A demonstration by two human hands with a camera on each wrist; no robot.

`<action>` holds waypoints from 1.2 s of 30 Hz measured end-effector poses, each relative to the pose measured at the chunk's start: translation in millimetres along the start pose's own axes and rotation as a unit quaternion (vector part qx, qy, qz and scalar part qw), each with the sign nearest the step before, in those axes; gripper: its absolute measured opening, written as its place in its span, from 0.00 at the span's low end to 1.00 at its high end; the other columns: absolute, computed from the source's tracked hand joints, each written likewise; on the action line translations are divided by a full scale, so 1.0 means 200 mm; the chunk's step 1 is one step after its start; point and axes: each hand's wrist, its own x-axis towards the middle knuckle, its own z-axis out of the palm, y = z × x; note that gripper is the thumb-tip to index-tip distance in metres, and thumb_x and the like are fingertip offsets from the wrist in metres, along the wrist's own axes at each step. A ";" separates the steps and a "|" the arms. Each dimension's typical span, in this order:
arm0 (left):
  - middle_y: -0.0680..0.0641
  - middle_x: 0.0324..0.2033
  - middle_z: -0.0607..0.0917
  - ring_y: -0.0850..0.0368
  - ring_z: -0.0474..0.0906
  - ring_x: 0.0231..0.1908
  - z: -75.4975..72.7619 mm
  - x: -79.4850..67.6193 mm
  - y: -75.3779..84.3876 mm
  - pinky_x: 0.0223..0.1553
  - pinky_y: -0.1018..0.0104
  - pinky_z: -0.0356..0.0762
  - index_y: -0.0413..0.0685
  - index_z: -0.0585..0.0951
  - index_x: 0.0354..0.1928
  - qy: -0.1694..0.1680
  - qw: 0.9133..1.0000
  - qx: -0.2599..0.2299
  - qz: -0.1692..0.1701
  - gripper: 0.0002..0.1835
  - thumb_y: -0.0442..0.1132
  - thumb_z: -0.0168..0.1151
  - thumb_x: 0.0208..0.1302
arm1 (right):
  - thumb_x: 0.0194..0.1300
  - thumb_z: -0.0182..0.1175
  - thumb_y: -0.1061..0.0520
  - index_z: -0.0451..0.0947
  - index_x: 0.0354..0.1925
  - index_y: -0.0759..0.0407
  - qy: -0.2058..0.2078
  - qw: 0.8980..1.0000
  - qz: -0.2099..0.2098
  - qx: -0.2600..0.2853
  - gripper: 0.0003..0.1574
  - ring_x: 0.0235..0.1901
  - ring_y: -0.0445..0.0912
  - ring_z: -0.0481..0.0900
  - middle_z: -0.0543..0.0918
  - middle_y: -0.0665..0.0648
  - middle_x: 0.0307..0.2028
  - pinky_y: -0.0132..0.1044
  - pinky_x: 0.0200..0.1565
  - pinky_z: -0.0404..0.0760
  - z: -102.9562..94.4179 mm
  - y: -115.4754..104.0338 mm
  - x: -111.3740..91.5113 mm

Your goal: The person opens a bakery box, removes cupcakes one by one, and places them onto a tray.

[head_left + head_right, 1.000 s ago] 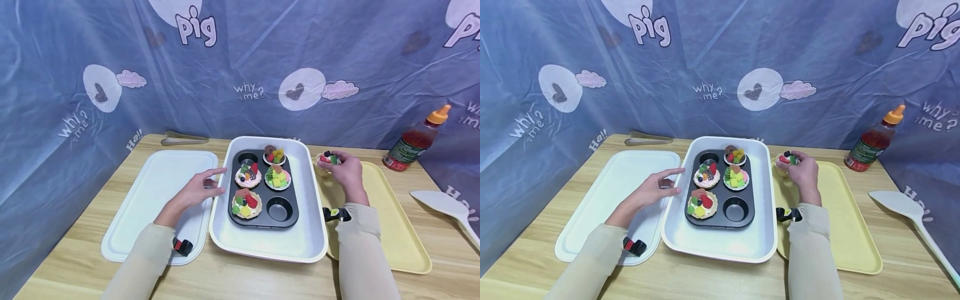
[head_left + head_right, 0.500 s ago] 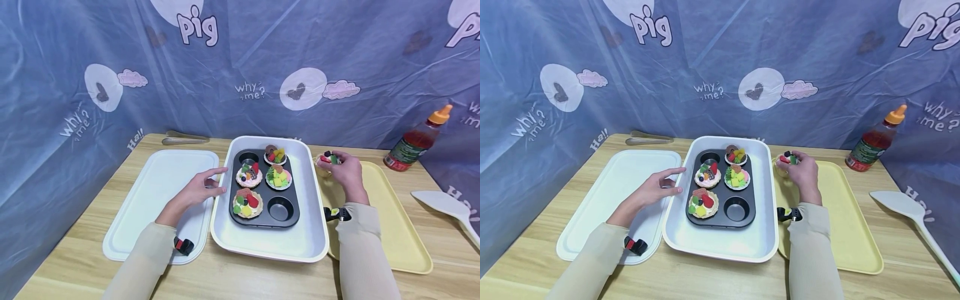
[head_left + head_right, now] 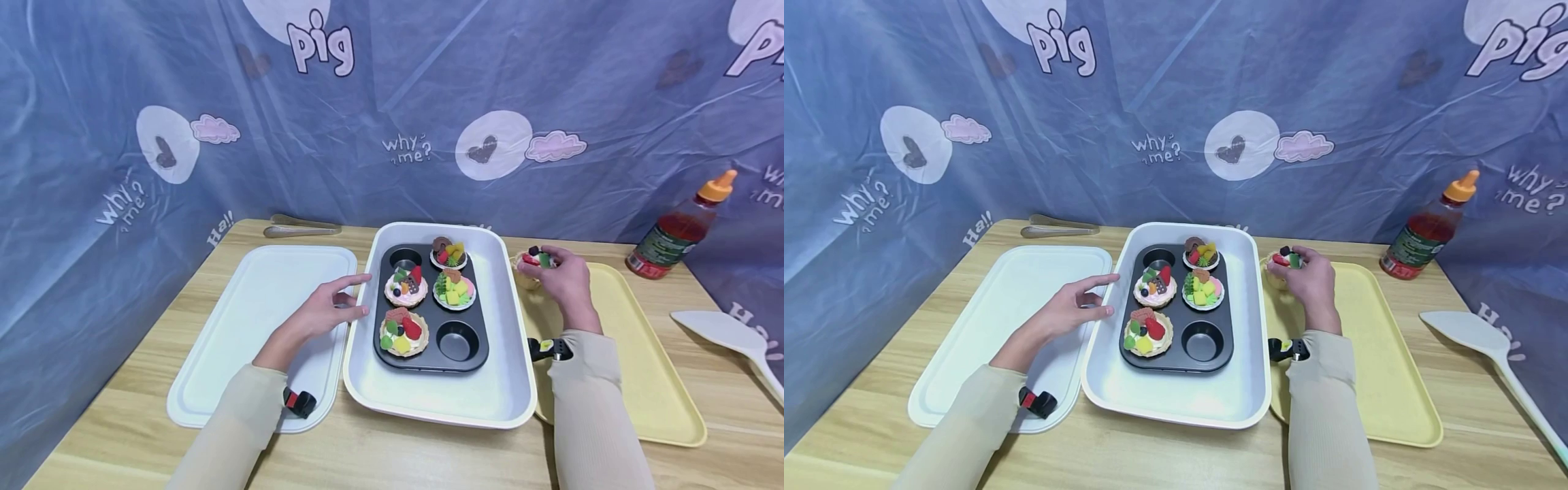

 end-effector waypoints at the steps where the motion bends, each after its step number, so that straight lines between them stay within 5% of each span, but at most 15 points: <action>1: 0.41 0.46 0.84 0.55 0.82 0.42 0.00 0.00 0.00 0.50 0.61 0.74 0.53 0.72 0.72 0.000 1.000 -0.001 0.000 0.33 0.38 0.69 0.65 | 0.62 0.70 0.47 0.68 0.70 0.65 0.000 1.000 0.000 -0.001 0.45 0.57 0.61 0.74 0.76 0.75 0.61 0.35 0.44 0.72 0.00 0.00 0.00; 23: 0.42 0.44 0.84 0.55 0.81 0.42 0.02 0.00 0.01 0.49 0.62 0.74 0.53 0.72 0.72 -0.005 1.000 -0.004 -0.005 0.33 0.38 0.69 0.65 | 0.62 0.70 0.45 0.63 0.74 0.65 -0.003 1.000 0.020 0.016 0.51 0.61 0.64 0.72 0.71 0.78 0.65 0.50 0.57 0.75 -0.05 0.01 -0.04; 31: 0.43 0.39 0.84 0.55 0.81 0.40 -0.01 0.00 0.00 0.45 0.64 0.74 0.54 0.72 0.72 0.002 1.000 -0.002 -0.006 0.33 0.39 0.69 0.65 | 0.65 0.69 0.46 0.58 0.76 0.64 0.004 0.999 0.012 0.040 0.51 0.71 0.67 0.63 0.63 0.72 0.73 0.58 0.69 0.66 -0.10 -0.07 -0.04; 36: 0.43 0.39 0.85 0.55 0.81 0.40 0.00 0.00 0.00 0.42 0.65 0.75 0.57 0.72 0.72 -0.004 1.000 -0.009 -0.016 0.33 0.40 0.69 0.65 | 0.64 0.69 0.45 0.61 0.75 0.60 0.049 0.996 0.006 0.074 0.49 0.72 0.61 0.63 0.66 0.65 0.73 0.54 0.70 0.66 -0.17 -0.16 -0.09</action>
